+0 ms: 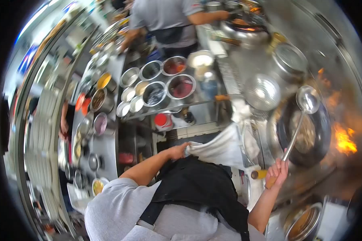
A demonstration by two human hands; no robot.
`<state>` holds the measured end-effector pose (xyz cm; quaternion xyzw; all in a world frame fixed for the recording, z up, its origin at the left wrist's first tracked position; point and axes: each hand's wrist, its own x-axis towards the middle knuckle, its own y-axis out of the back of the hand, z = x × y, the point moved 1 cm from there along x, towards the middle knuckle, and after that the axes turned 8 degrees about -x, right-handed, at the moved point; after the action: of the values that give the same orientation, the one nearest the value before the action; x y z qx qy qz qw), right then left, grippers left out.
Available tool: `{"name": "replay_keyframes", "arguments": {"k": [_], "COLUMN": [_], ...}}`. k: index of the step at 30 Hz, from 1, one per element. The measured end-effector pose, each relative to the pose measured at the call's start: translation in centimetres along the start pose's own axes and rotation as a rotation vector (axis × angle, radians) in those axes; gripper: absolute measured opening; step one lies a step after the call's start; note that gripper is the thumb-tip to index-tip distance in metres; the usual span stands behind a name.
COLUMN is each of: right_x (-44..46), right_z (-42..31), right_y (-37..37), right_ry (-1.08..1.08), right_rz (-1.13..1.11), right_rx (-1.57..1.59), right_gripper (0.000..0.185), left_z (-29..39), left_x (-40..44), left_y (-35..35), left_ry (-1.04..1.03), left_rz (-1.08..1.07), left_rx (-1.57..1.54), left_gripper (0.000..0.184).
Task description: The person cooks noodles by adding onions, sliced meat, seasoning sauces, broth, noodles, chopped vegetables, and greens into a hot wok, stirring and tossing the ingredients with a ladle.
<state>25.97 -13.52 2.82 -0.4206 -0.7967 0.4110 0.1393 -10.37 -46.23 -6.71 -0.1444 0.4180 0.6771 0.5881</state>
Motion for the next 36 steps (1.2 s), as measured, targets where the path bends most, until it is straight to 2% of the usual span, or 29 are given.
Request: {"name": "replay_keyframes", "arguments": {"k": [1,3,4,5,6,7,8,13,14,16,20,21,22,23,25,26,27,30,35,36], "right_x": [0.5,0.7,0.9,0.9,0.8,0.7,0.5,3.2,4.0,5.3,7.5,8.4,9.2,10.0,11.3,11.9,12.4,14.3,18.0,18.5], "right_z": [0.5,1.9,2.5,3.3,4.2,4.9,5.6,10.3,11.9,15.8,22.8,24.2,25.4,26.3,27.6,28.1,28.6,29.5,30.4,30.6], "right_y": [-1.9,-5.6,-6.7,-7.2,-7.6,-8.0,-8.3,-14.7,-15.6,-18.5,-25.3,-27.0,-28.6,-30.1,-32.7,-33.5,-34.0,-34.9,-34.1,-33.9], "right_ry": [-0.042,-0.091,-0.123,-0.147,-0.17,-0.193,-0.243,-0.504,-0.572,-0.66,-0.751,-0.776,-0.798,-0.801,-0.833,-0.833,-0.839,-0.839,-0.891,-0.886], "right_rz": [-0.043,-0.066,-0.095,-0.117,-0.23,-0.341,-0.363,-0.44,-0.46,-0.491,-0.492,-0.525,-0.559,-0.548,-0.552,-0.563,-0.555,-0.575,-0.587,-0.589], "right_rx": [-0.008,0.056,0.075,0.065,0.07,0.075,0.002,-0.361,-0.369,-0.424,-0.465,-0.496,-0.524,-0.535,-0.597,-0.613,-0.619,-0.601,-0.606,-0.612], "right_gripper": [0.05,0.048,0.049,0.049,0.049,0.05,0.053,0.061,0.06,0.059,0.06,0.06,0.06,0.06,0.06,0.06,0.06,0.061,0.061,0.061], "left_z": [-1.8,-12.0,-12.4,-13.5,-15.1,-16.1,-17.7,-22.6,-23.6,-24.8,-24.6,-24.9,-26.3,-27.4,-27.3,-27.3,-26.7,-24.1,-21.9,-21.6], "left_x": [-0.2,2.3,-0.1,-1.5,-2.7,-4.6,-5.8,-9.6,-9.4,-8.0,-4.3,-3.3,-2.5,-1.6,-1.6,-2.0,-3.2,-8.4,-11.6,-11.4], "left_y": [0.4,0.8,2.3,4.1,5.5,6.9,8.1,14.8,16.4,20.2,28.0,29.8,31.5,32.7,35.1,36.2,37.0,38.3,34.4,33.1], "left_ry": [0.029,-0.154,-0.127,0.015,0.119,0.155,0.189,-0.001,0.005,-0.15,-0.186,-0.191,-0.115,-0.111,-0.134,-0.085,-0.134,-0.153,-0.348,-0.311], "left_rz": [0.058,0.358,0.504,0.439,0.451,0.497,0.533,1.12,1.12,1.291,1.526,1.546,1.44,1.429,1.532,1.442,1.476,1.518,1.652,1.653], "left_rx": [0.034,0.039,0.016,-0.235,-0.383,-0.502,-0.642,-1.137,-1.148,-1.358,-1.208,-1.176,-0.939,-0.951,-0.249,-0.309,-0.257,-0.386,-0.546,-0.569], "left_gripper": [0.07,0.069,0.066,0.066,0.066,0.057,0.056,0.039,0.039,0.04,0.037,0.035,0.026,0.026,0.02,0.022,0.022,0.025,0.032,0.033]}}
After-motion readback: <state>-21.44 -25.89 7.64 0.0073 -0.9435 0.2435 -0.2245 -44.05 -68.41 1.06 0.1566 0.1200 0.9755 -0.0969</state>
